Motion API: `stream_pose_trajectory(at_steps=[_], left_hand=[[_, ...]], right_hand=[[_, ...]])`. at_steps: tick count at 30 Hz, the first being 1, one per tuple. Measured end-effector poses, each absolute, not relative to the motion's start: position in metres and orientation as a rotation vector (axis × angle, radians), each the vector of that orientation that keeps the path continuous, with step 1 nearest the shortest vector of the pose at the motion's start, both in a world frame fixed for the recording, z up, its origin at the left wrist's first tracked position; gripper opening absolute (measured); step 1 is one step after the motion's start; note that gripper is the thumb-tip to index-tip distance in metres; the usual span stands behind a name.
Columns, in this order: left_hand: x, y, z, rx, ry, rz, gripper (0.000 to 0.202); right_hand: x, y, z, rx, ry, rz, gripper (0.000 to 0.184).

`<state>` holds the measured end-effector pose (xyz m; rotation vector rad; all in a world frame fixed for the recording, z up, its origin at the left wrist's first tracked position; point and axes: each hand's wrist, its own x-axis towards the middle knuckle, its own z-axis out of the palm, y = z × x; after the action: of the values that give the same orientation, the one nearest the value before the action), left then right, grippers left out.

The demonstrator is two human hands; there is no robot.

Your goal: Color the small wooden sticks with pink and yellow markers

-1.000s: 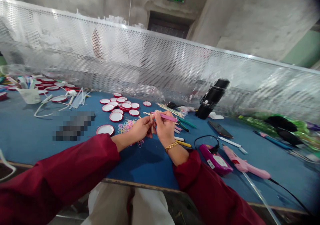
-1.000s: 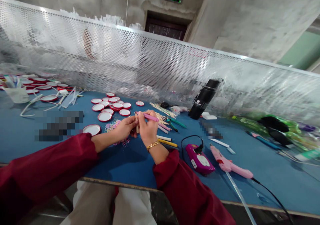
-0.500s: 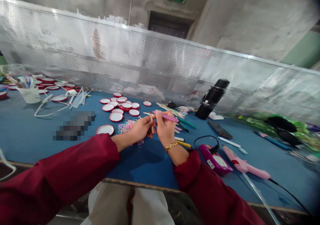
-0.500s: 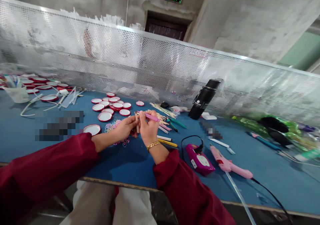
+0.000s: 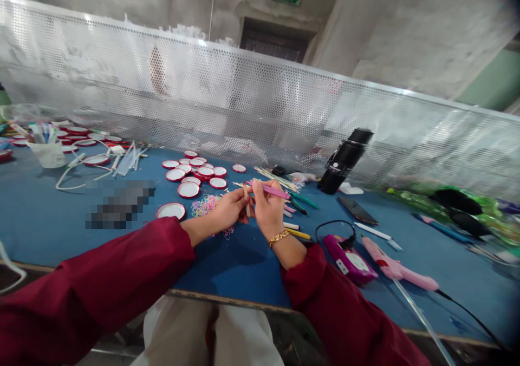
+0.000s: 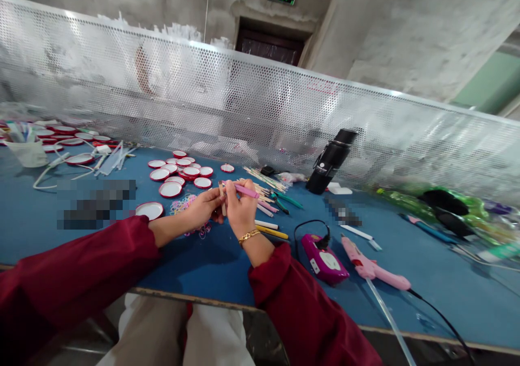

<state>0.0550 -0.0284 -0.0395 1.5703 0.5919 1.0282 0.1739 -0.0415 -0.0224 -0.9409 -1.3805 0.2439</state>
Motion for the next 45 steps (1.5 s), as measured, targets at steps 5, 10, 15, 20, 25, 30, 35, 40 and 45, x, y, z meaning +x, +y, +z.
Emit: stream_pose_trajectory(at_steps=[5,10,15,20,25,30,35,40,45], left_hand=[[0.055,-0.0272,-0.0413,1.592,0.596,1.024,0.032],[0.0551,-0.0285,-0.0396,1.588,0.61,1.025,0.031],[0.0551,-0.0305,-0.0374,1.581,0.607,1.03,0.035],[0.055,-0.031,-0.0366,1.566,0.592,1.032,0.035],[0.0543,-0.0302,-0.0365,1.558,0.595,1.032,0.036],[0.0538,-0.0288,-0.0381,1.555,0.594,1.026,0.034],[0.0543,-0.0279,-0.0394,1.54,0.592,1.027,0.035],[0.0545,-0.0276,-0.0398,1.529,0.606,1.036,0.035],[0.0542,-0.0288,-0.0375,1.547,0.596,1.041,0.033]], right_hand=[[0.1735,-0.0423,-0.0216,-0.946,-1.389,0.243,0.026],[0.174,-0.0419,-0.0219,-0.956,-1.396,0.242,0.024],[0.1741,-0.0423,-0.0218,-0.952,-1.383,0.245,0.024],[0.1737,-0.0432,-0.0207,-0.957,-1.376,0.237,0.024],[0.1736,-0.0433,-0.0204,-0.953,-1.363,0.247,0.024],[0.1746,-0.0434,-0.02,-0.961,-1.382,0.235,0.022],[0.1751,-0.0432,-0.0203,-0.96,-1.385,0.23,0.021],[0.1755,-0.0412,-0.0222,-0.954,-1.382,0.237,0.021],[0.1765,-0.0389,-0.0243,-0.934,-1.37,0.249,0.021]])
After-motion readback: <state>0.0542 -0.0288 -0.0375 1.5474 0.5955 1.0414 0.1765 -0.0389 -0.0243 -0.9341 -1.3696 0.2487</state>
